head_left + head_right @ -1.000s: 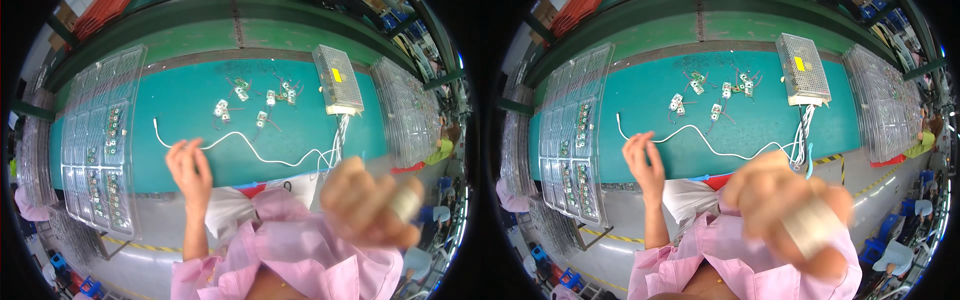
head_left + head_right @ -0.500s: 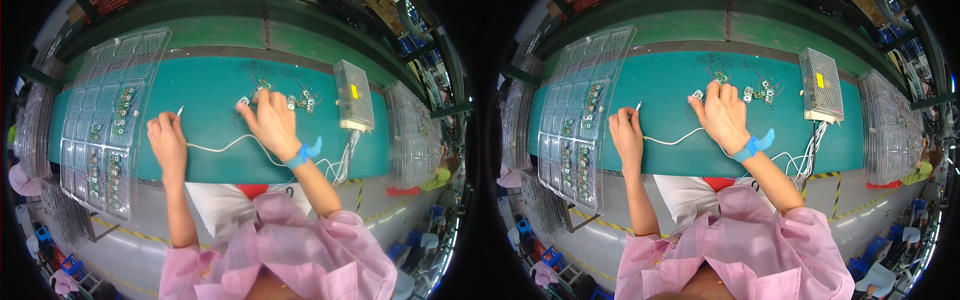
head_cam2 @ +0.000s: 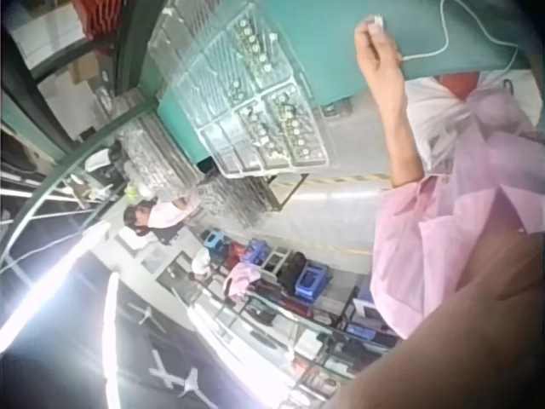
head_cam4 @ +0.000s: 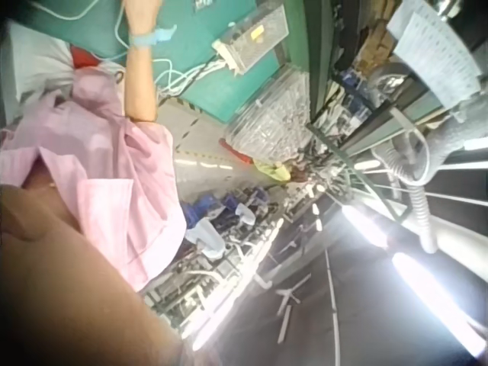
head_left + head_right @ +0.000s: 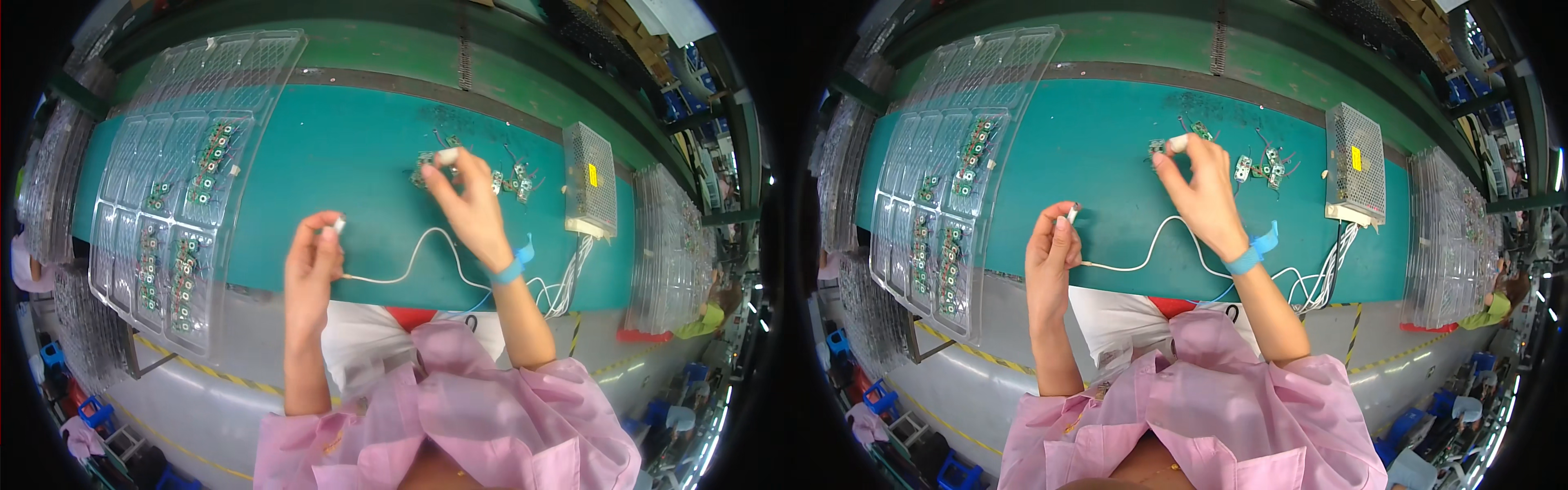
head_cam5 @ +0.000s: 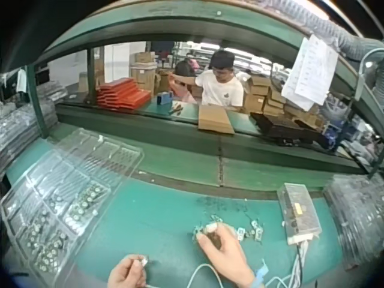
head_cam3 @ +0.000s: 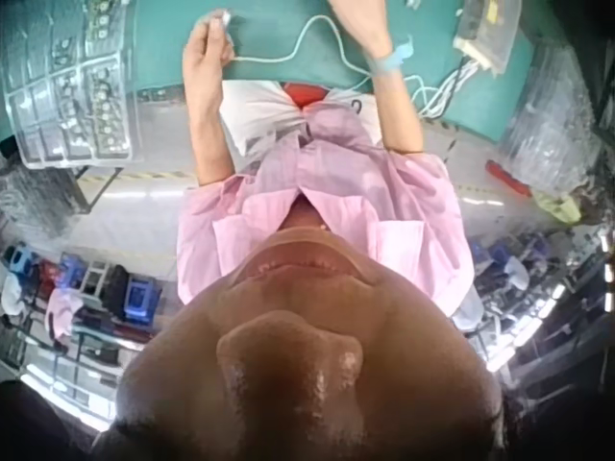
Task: Assembling small electronic components and connecting wires at a production workbench.
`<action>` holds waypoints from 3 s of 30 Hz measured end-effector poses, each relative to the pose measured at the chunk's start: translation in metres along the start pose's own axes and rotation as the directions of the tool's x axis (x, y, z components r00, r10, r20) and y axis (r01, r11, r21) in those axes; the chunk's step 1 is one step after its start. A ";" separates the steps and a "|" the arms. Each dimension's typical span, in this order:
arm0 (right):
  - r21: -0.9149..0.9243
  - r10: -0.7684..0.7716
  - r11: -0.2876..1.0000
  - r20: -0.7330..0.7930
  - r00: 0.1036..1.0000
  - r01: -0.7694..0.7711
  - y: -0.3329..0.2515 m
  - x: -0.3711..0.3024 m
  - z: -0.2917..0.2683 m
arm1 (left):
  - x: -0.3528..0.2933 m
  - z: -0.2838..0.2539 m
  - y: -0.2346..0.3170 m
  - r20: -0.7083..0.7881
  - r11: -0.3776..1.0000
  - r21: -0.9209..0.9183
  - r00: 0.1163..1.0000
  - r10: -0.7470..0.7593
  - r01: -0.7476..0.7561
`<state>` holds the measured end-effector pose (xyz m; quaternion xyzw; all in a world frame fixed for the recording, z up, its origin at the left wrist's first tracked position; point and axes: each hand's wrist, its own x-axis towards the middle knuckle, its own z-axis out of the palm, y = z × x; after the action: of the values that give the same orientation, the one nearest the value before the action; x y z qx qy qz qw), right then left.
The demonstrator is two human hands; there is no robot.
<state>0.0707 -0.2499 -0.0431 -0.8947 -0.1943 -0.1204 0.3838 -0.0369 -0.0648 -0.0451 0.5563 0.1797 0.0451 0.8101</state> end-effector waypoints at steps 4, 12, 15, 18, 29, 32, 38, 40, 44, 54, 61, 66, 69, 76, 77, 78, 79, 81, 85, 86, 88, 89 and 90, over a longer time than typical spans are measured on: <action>0.399 0.097 0.910 0.055 0.994 -0.111 -0.012 -0.008 -0.015 | -0.004 0.012 -0.002 0.031 0.999 0.025 0.999 -0.041 0.040; 0.686 0.080 0.205 0.699 0.711 -0.698 -0.030 -0.026 -0.038 | -0.011 0.020 -0.002 0.171 0.998 0.030 0.983 -0.068 0.064; 0.670 0.022 0.184 0.729 0.684 -0.719 -0.032 -0.034 -0.034 | -0.017 0.020 -0.001 0.201 0.998 0.017 0.977 -0.070 0.068; 0.651 -0.037 0.169 0.754 0.656 -0.740 -0.032 -0.039 -0.032 | -0.023 0.021 0.001 0.234 0.998 0.001 0.970 -0.069 0.070; 0.678 -0.105 0.471 0.679 0.727 -0.565 -0.039 -0.044 -0.033 | -0.035 0.017 0.006 0.342 0.999 -0.012 0.939 -0.035 0.042; 0.696 -0.126 0.517 0.638 0.760 -0.499 -0.042 -0.046 -0.033 | -0.037 0.016 0.008 0.365 0.999 0.024 0.930 -0.040 0.033; 0.678 -0.147 0.536 0.662 0.735 -0.503 -0.044 -0.046 -0.038 | -0.041 0.013 0.008 0.384 0.999 0.049 0.923 -0.037 0.020; 0.683 -0.152 0.533 0.658 0.737 -0.500 -0.045 -0.047 -0.038 | -0.041 0.013 0.008 0.390 0.995 0.094 0.921 0.003 -0.043; 0.682 -0.154 0.530 0.661 0.734 -0.504 -0.046 -0.049 -0.037 | -0.043 0.012 0.008 0.397 0.985 0.136 0.917 0.044 -0.106; 0.521 -0.143 0.740 0.739 0.658 -0.425 -0.054 -0.040 -0.037 | -0.042 0.004 0.005 0.423 0.997 -0.016 0.904 -0.066 0.080; 0.613 0.051 0.497 0.686 0.726 -0.614 -0.055 -0.025 -0.035 | -0.033 0.005 0.000 0.344 0.929 -0.343 0.939 -0.010 0.135; 0.560 0.053 0.529 0.728 0.684 -0.637 -0.050 -0.029 -0.029 | -0.031 0.004 -0.004 0.340 0.916 -0.374 0.940 -0.010 0.145; 0.540 0.003 0.522 0.773 0.635 -0.660 -0.051 -0.030 -0.024 | -0.030 0.004 -0.006 0.341 0.917 -0.366 0.940 -0.027 0.159; 0.527 -0.131 0.450 0.838 0.530 -0.721 -0.066 -0.029 -0.014 | -0.030 -0.005 -0.013 0.363 0.909 -0.382 0.932 -0.018 0.166; 0.520 -0.133 0.473 0.840 0.526 -0.711 -0.067 -0.028 -0.013 | -0.030 -0.006 -0.013 0.380 0.910 -0.380 0.925 -0.010 0.166; 0.516 -0.132 0.473 0.843 0.522 -0.714 -0.067 -0.029 -0.012 | -0.030 -0.007 -0.014 0.377 0.909 -0.383 0.926 -0.012 0.167; 0.529 -0.154 0.460 0.838 0.523 -0.713 -0.065 -0.029 -0.010 | -0.029 -0.008 -0.014 0.382 0.907 -0.385 0.924 -0.013 0.171; 0.555 -0.197 0.431 0.827 0.526 -0.711 -0.062 -0.030 -0.008 | -0.029 -0.009 -0.015 0.394 0.904 -0.387 0.919 -0.015 0.181; 0.538 -0.155 0.300 0.842 0.516 -0.788 -0.067 -0.029 -0.008 | -0.028 -0.009 -0.016 0.389 0.897 -0.394 0.921 -0.033 0.199; 0.523 -0.125 0.238 0.852 0.508 -0.818 -0.069 -0.028 -0.008 | -0.028 -0.008 -0.016 0.383 0.895 -0.396 0.923 -0.040 0.204; 0.506 -0.096 0.175 0.862 0.497 -0.844 -0.072 -0.030 -0.006 | -0.028 -0.008 -0.015 0.377 0.893 -0.399 0.925 -0.048 0.209; 0.531 -0.080 0.210 0.846 0.527 -0.821 -0.073 -0.033 -0.003 | -0.028 -0.009 -0.015 0.378 0.884 -0.412 0.924 -0.055 0.221; 0.555 -0.065 0.245 0.827 0.558 -0.795 -0.074 -0.036 0.001 | -0.028 -0.009 -0.014 0.380 0.875 -0.425 0.923 -0.062 0.233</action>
<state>0.0064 -0.2123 -0.0094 -0.5001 -0.1115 0.4741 0.7160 -0.0681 -0.0697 -0.0542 0.3305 0.0575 -0.0773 0.9389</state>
